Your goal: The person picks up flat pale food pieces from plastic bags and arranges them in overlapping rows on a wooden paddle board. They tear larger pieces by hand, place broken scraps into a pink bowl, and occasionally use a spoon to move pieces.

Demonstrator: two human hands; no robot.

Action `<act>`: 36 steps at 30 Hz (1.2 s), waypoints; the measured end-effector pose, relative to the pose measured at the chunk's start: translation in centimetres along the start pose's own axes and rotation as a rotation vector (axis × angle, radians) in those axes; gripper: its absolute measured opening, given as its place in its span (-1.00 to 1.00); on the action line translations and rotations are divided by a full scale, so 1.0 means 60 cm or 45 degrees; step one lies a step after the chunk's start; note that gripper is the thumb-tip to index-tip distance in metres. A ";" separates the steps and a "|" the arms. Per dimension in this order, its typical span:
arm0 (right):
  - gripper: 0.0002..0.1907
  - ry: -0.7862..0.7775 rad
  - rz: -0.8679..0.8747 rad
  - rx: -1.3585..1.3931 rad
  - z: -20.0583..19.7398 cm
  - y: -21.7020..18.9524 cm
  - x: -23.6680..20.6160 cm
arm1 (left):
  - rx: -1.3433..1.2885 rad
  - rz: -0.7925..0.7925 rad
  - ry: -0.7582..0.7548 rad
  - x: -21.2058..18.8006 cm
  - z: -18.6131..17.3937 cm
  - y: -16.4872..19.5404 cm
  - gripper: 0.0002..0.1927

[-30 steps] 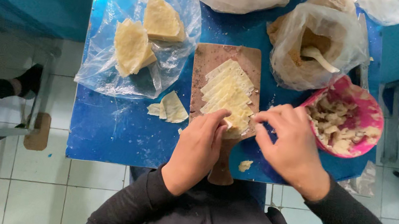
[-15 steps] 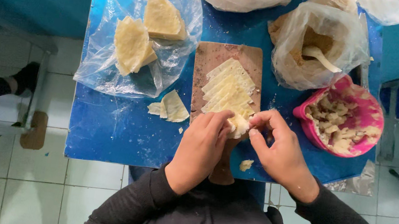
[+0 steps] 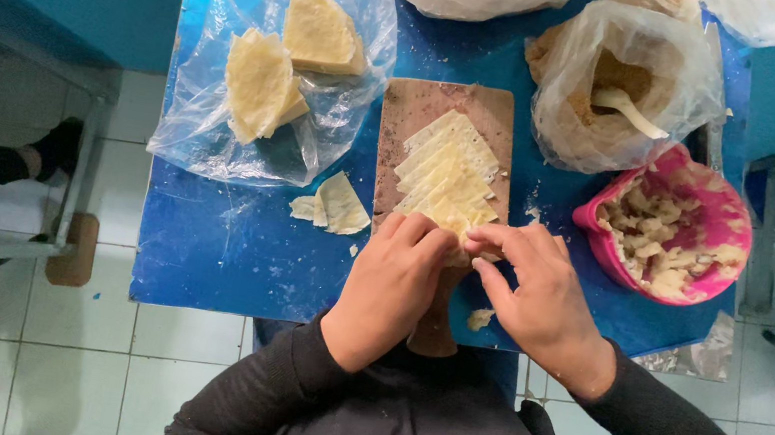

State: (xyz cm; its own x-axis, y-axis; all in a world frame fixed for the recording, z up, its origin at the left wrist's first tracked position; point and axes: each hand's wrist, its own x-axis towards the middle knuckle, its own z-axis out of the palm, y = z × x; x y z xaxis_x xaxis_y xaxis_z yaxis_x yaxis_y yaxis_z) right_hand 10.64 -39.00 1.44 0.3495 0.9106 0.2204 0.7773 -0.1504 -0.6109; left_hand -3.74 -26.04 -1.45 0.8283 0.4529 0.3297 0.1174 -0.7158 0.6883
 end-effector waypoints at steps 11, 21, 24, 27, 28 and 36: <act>-0.73 -0.005 -0.040 -0.111 -0.003 0.006 0.004 | 0.005 0.029 -0.033 -0.004 -0.002 -0.004 -0.72; -0.82 -0.015 -0.284 -0.307 0.004 0.030 0.026 | 0.011 0.115 -0.115 0.000 -0.022 -0.003 -0.73; -0.88 -0.038 -0.223 -0.248 0.005 0.028 0.035 | 0.054 0.107 -0.107 0.002 -0.018 0.000 -0.75; -0.82 -0.095 -0.284 -0.281 -0.009 0.019 0.034 | 0.078 0.063 -0.077 0.001 -0.012 -0.002 -0.83; -0.77 -0.110 -0.329 -0.304 -0.015 0.015 0.032 | 0.078 0.066 -0.059 0.001 -0.008 -0.004 -0.85; -0.90 -0.088 -0.166 -0.210 0.012 0.028 0.061 | 0.036 -0.130 -0.024 0.010 0.007 -0.008 -0.91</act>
State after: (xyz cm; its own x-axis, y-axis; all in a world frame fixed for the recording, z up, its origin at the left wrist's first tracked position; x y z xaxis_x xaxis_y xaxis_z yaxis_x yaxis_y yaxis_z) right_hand 12.84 -35.66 0.69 0.2079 0.9499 0.2335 0.8906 -0.0851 -0.4467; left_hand -3.10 -25.65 -1.84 0.8214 0.5144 0.2465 0.2170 -0.6814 0.6990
